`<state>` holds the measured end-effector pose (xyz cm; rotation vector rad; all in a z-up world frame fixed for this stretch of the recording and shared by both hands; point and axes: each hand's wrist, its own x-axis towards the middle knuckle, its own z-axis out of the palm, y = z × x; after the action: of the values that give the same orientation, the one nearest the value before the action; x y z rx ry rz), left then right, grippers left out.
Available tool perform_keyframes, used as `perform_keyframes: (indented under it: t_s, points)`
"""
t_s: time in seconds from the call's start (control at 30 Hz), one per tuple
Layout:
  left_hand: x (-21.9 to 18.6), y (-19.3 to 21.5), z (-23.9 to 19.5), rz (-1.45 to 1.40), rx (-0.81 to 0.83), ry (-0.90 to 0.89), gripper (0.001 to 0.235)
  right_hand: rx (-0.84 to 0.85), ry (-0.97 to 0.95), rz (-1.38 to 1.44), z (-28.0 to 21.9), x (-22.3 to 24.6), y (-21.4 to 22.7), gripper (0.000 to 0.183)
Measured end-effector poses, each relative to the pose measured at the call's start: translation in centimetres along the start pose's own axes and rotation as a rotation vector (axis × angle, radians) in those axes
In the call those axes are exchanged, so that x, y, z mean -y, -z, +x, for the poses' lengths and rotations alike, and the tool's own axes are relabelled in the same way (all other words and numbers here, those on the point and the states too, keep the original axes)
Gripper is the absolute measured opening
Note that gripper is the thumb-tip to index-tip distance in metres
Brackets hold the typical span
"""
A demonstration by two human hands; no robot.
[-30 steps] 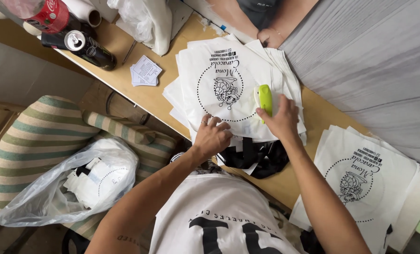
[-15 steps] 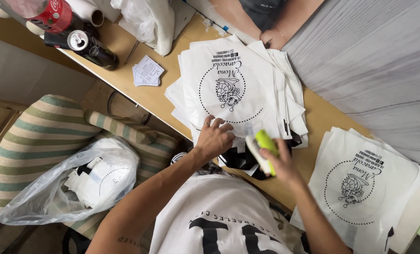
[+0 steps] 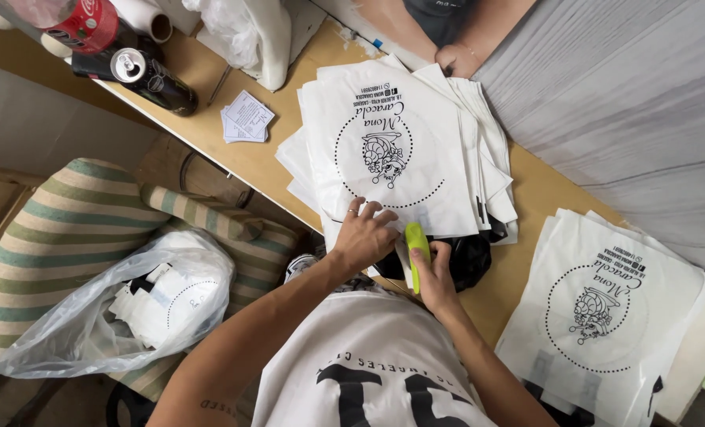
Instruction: Attaching black handles to white printed shopping bags using a handheld fastening tool.
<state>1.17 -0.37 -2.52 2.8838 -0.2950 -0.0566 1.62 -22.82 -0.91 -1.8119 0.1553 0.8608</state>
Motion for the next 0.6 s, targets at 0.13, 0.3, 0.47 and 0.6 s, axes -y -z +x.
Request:
perform_keyframes:
  t_s: [0.13, 0.3, 0.47, 0.6]
  points:
    - [-0.2, -1.5, 0.0, -0.009, 0.033, 0.033, 0.023, -0.029, -0.008, -0.069, 1.8, -3.0, -0.3, 0.066]
    - [-0.5, -1.6, 0.0, -0.058, 0.053, 0.104, 0.03, -0.042, -0.015, -0.036, 2.6, -4.7, -0.5, 0.065]
    - [-1.2, 2.3, -0.3, -0.146, 0.053, 0.149, 0.036, -0.039, -0.017, -0.023, 1.2, -1.8, -0.7, 0.067]
    - [-1.3, 3.1, -0.5, -0.163, 0.0, 0.135, 0.032, -0.044, -0.045, 0.02, 0.1, 1.5, -1.0, 0.065]
